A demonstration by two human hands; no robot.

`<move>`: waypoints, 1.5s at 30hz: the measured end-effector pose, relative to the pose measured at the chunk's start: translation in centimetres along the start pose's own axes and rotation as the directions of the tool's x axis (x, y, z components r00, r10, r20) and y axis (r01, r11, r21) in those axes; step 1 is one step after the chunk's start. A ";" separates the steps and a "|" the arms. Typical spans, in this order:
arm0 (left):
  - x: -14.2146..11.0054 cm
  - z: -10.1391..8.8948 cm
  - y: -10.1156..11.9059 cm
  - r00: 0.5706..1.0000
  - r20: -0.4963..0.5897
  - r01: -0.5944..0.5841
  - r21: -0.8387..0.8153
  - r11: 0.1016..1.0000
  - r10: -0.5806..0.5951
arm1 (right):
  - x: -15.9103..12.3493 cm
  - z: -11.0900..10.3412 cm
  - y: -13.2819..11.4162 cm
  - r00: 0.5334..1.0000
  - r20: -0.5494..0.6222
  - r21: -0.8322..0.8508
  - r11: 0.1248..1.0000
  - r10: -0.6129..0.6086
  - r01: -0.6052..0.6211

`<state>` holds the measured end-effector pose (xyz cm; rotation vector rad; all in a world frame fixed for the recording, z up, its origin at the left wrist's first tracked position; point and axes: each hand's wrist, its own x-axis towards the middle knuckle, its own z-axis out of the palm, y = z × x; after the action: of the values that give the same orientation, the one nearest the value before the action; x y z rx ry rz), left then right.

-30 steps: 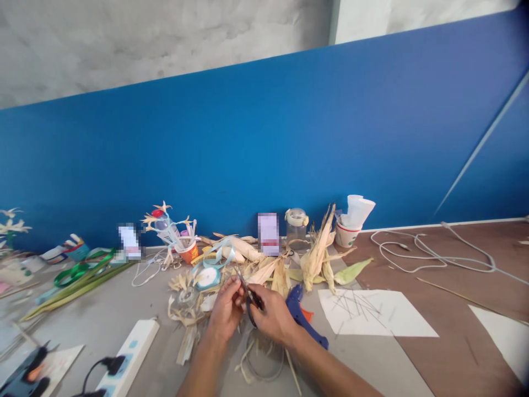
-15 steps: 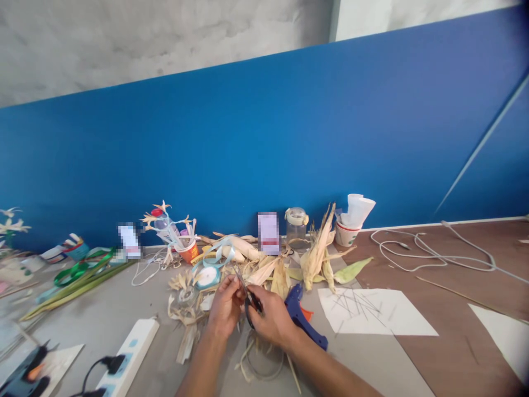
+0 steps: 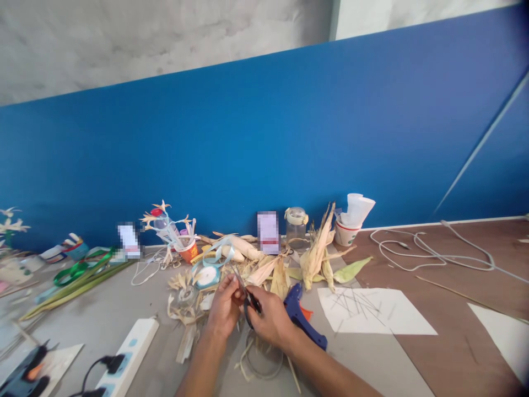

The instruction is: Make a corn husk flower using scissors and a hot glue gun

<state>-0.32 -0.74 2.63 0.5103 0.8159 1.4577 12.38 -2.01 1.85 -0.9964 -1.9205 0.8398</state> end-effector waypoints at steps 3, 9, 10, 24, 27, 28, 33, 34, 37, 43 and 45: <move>0.0 0.1 0.0 1.000 -0.015 0.016 -0.012 1.000 -0.016 | -0.1 0.0 0.0 1.000 0.007 -0.005 1.000 -0.003 0.003; 0.0 -0.1 -0.1 1.000 -0.018 0.023 -0.028 0.999 -0.024 | -0.1 0.1 -0.1 1.000 0.016 -0.026 1.000 -0.009 0.010; 0.0 -0.1 -0.1 1.000 -0.019 0.023 -0.028 0.999 -0.023 | -0.1 0.1 -0.2 1.000 0.016 -0.027 1.000 -0.011 0.011; -0.3 0.2 0.1 0.999 -0.019 0.027 -0.015 1.000 -0.027 | -0.2 0.1 0.0 1.000 0.021 -0.059 0.998 -0.003 0.004; -0.3 0.2 0.1 0.999 -0.032 0.033 -0.023 0.999 -0.033 | -0.2 0.1 0.0 1.000 0.025 -0.068 0.998 -0.003 0.005; -0.3 0.3 0.1 0.999 -0.035 0.033 -0.023 0.999 -0.034 | -0.2 0.1 0.0 1.000 0.027 -0.069 0.998 -0.004 0.006; -0.2 0.3 0.1 0.999 -0.024 0.024 -0.014 1.000 -0.024 | -0.2 0.1 0.0 1.000 0.018 -0.062 0.998 -0.009 0.011; -0.2 0.2 0.1 1.000 -0.018 0.022 -0.012 1.000 -0.022 | -0.2 0.1 0.0 1.000 0.017 -0.061 0.998 -0.010 0.011; -0.1 0.1 0.1 1.000 -0.005 0.020 -0.010 1.000 -0.020 | -0.2 0.1 0.0 1.000 0.015 -0.065 0.998 -0.011 0.012; 0.3 -0.4 0.0 1.000 -0.009 -0.021 -0.044 0.999 0.020 | -0.2 0.1 0.2 1.000 0.010 -0.094 0.995 -0.007 0.008; 0.4 -0.5 0.0 1.000 -0.014 -0.027 -0.052 0.998 0.027 | -0.2 0.2 0.4 1.000 0.007 -0.102 0.995 0.000 0.001</move>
<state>-0.72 -0.48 2.27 0.4742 0.7813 1.5047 12.43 -2.08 1.39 -1.0549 -1.9863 0.7519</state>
